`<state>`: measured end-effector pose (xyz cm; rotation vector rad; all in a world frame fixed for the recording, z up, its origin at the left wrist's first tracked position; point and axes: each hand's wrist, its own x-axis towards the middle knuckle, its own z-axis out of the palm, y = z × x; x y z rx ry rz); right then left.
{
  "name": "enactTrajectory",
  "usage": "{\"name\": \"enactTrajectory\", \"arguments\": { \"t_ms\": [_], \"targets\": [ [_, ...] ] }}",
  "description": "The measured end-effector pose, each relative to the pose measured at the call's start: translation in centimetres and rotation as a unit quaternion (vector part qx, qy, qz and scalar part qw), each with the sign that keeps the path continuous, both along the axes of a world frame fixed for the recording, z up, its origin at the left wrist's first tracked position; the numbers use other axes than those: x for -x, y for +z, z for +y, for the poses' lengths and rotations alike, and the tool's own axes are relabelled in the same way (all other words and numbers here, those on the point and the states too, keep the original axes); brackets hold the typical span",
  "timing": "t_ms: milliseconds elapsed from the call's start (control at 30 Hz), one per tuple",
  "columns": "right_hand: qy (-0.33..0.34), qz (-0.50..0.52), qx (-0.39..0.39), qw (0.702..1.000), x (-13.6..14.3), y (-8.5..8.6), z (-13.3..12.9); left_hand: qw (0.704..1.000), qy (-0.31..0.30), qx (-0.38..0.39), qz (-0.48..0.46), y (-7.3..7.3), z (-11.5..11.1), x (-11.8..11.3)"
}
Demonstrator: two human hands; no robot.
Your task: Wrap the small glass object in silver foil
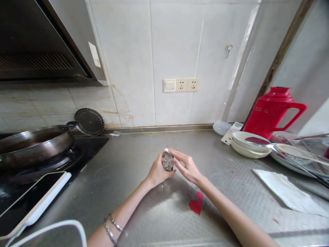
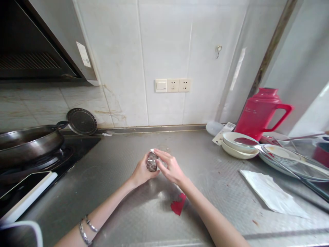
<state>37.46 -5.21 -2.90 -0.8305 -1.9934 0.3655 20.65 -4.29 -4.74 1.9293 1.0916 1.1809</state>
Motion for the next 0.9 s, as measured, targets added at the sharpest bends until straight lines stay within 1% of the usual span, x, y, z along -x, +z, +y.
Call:
{"name": "enactTrajectory", "arguments": {
  "t_ms": [67, 133, 233, 333, 400, 467, 567, 667, 733, 800, 867, 900],
  "targets": [
    [-0.016, 0.01, 0.024, 1.0, -0.1, -0.1, 0.2, 1.0, 0.005, 0.007, 0.003, -0.1, 0.1, 0.0],
    [-0.02, 0.014, 0.015, 1.0, -0.2, -0.2, 0.2, 1.0, 0.001, 0.007, -0.003, -0.2, 0.2, 0.1],
    [0.003, -0.001, -0.039, 0.999, 0.0, 0.0, -0.3, 1.0, -0.013, -0.011, -0.016, -0.2, 0.3, 0.0],
    [0.046, -0.039, -0.091, 0.994, 0.4, 0.3, -0.8, 0.997, -0.058, -0.042, -0.012, -0.1, 0.3, -0.2],
    [0.057, -0.062, -0.105, 0.991, 0.5, 0.3, -0.8, 0.995, -0.088, -0.052, -0.007, -0.1, 0.3, -0.2],
    [0.044, -0.066, -0.101, 0.992, 0.4, 0.1, -0.4, 0.996, -0.081, -0.04, -0.009, -0.2, 0.3, -0.2],
    [0.016, -0.042, -0.08, 0.996, -0.1, -0.1, 0.2, 0.999, -0.031, -0.006, -0.016, -0.6, 0.6, 0.0],
    [0.025, -0.026, -0.087, 0.996, -0.3, 0.1, 0.1, 1.0, -0.016, 0.001, -0.019, -0.8, 0.7, 0.2],
    [0.051, -0.036, -0.105, 0.993, 0.0, 0.3, -0.3, 0.999, -0.026, -0.019, -0.019, -0.7, 0.8, 0.2],
    [0.075, -0.06, -0.114, 0.989, 0.5, 0.5, -0.7, 0.997, -0.054, -0.046, -0.012, -0.6, 0.7, 0.2],
    [0.076, -0.076, -0.109, 0.988, 0.8, 0.5, -0.8, 0.995, -0.081, -0.061, 0.002, -0.5, 0.7, 0.2],
    [0.066, -0.077, -0.101, 0.99, 0.9, 0.4, -0.7, 0.995, -0.081, -0.059, 0.007, -0.5, 0.6, 0.2]
  ]
}}
